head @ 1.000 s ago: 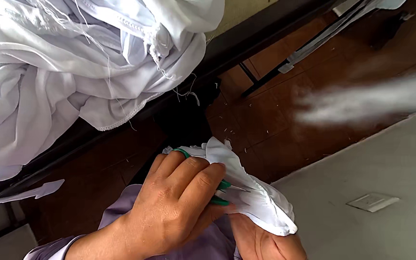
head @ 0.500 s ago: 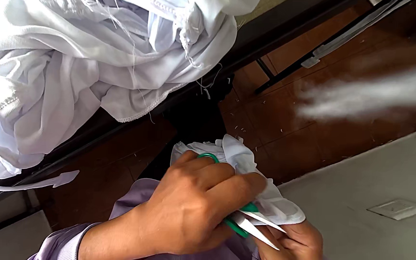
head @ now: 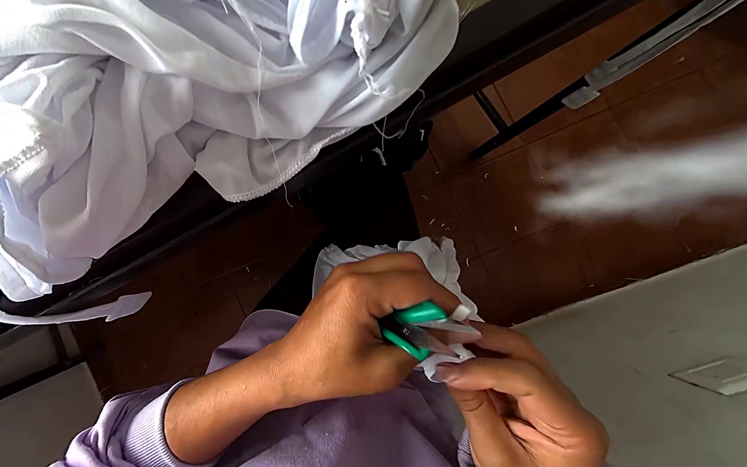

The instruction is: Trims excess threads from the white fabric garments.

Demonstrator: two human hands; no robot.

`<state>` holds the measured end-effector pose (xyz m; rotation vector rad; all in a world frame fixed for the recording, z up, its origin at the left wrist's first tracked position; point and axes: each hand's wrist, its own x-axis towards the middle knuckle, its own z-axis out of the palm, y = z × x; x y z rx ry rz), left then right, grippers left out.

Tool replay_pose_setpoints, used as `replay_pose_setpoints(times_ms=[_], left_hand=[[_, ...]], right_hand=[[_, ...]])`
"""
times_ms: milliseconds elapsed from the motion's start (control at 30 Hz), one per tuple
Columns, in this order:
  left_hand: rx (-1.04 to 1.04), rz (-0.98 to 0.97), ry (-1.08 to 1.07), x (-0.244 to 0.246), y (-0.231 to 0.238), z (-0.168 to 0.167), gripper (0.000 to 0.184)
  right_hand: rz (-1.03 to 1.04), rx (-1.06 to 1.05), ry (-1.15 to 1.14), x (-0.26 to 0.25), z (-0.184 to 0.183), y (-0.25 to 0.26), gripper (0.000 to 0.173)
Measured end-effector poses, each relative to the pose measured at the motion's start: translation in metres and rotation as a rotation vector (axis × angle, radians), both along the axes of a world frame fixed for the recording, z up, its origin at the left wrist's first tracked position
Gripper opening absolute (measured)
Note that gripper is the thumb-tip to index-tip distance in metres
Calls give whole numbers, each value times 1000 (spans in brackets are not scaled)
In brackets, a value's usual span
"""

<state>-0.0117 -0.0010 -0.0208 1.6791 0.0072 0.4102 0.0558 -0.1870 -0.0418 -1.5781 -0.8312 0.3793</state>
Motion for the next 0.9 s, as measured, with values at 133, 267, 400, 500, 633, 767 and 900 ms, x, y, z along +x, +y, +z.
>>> replay_pose_setpoints(times_ms=[133, 267, 400, 500, 633, 767, 900], left_hand=[[33, 24, 40, -3, 3, 0, 10], [314, -20, 226, -18, 19, 13, 47], [546, -136, 246, -27, 34, 12, 39], [597, -189, 277, -25, 30, 8, 39], [583, -196, 259, -18, 25, 5, 37], [595, -202, 244, -13, 25, 1, 35], [572, -113, 180, -12, 23, -4, 33]], right_hand=[[107, -18, 124, 3, 4, 0, 17], [143, 3, 254, 4, 5, -2, 28], [153, 11, 282, 8, 2, -3, 38], [171, -13, 280, 10, 2, -3, 40], [194, -43, 268, 11, 0, -3, 41], [195, -58, 258, 12, -3, -4, 41], [119, -43, 263, 10, -5, -1, 50]])
